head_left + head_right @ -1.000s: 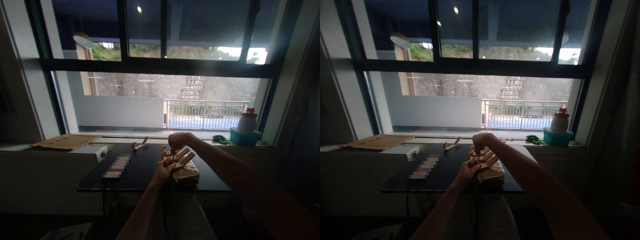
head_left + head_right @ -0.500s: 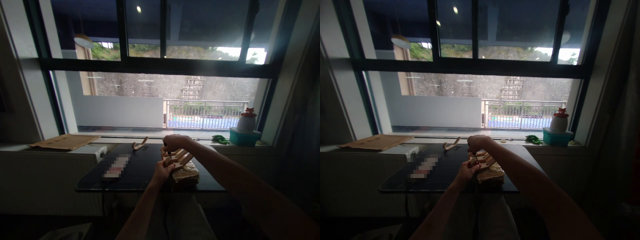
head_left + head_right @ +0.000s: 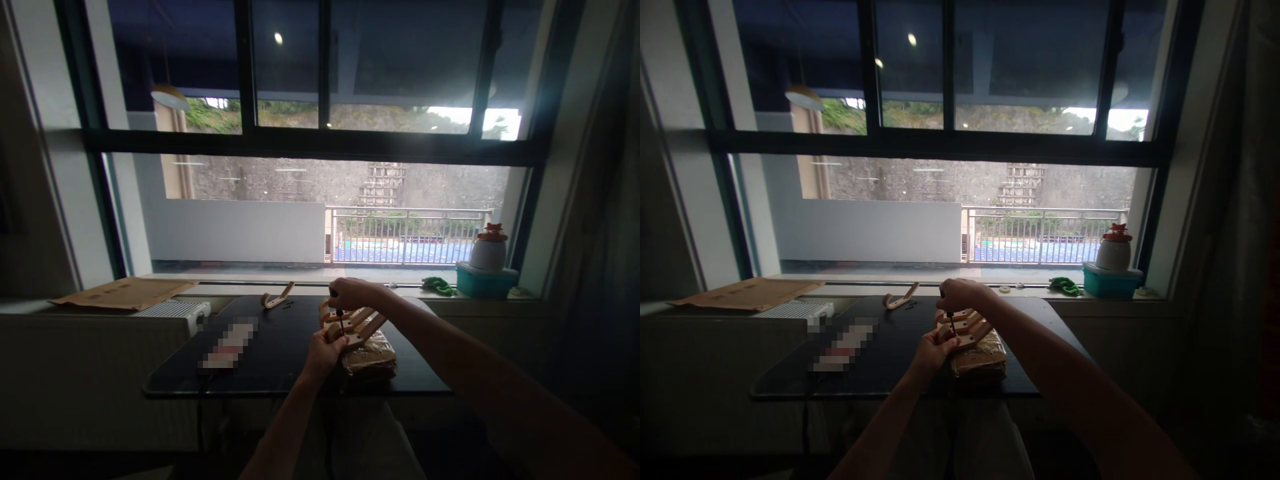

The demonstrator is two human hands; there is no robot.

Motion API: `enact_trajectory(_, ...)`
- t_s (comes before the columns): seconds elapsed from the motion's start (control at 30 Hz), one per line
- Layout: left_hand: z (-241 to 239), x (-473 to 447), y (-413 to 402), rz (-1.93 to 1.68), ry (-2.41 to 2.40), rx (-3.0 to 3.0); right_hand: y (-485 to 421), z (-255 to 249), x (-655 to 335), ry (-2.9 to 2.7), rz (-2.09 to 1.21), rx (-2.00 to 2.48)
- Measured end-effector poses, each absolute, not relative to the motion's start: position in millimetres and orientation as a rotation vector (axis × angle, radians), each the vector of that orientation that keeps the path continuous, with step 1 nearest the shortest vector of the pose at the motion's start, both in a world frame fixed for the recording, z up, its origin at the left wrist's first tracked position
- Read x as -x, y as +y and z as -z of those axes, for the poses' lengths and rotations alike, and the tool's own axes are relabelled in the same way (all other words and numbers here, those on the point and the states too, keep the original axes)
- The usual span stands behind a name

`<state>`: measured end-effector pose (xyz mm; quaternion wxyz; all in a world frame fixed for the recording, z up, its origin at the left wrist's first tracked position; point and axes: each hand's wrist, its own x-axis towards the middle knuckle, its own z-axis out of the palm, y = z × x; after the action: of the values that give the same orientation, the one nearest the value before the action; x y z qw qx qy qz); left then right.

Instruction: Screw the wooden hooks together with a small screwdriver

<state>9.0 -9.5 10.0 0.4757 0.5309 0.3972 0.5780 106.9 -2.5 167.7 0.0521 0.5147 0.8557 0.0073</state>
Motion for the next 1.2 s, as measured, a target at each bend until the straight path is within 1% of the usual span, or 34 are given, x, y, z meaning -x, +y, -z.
enact_trajectory(0.27, -7, -8, -7, -1.405, 0.98, -1.279, -3, -188, -104, 2.367, 0.135, -1.481)
enact_trajectory(0.63, -7, -7, -8, -1.425, 0.967, -1.303, 6, -174, -127, 2.38, 0.006, -1.651)
enact_trajectory(0.87, -7, -6, -8, -1.412, 0.97, -1.342, 0, -187, -121, 2.412, 0.119, -1.433)
enact_trajectory(1.2, -8, -6, -9, -1.41, 0.986, -1.321, -3, -181, -102, 2.42, -0.002, -1.429)
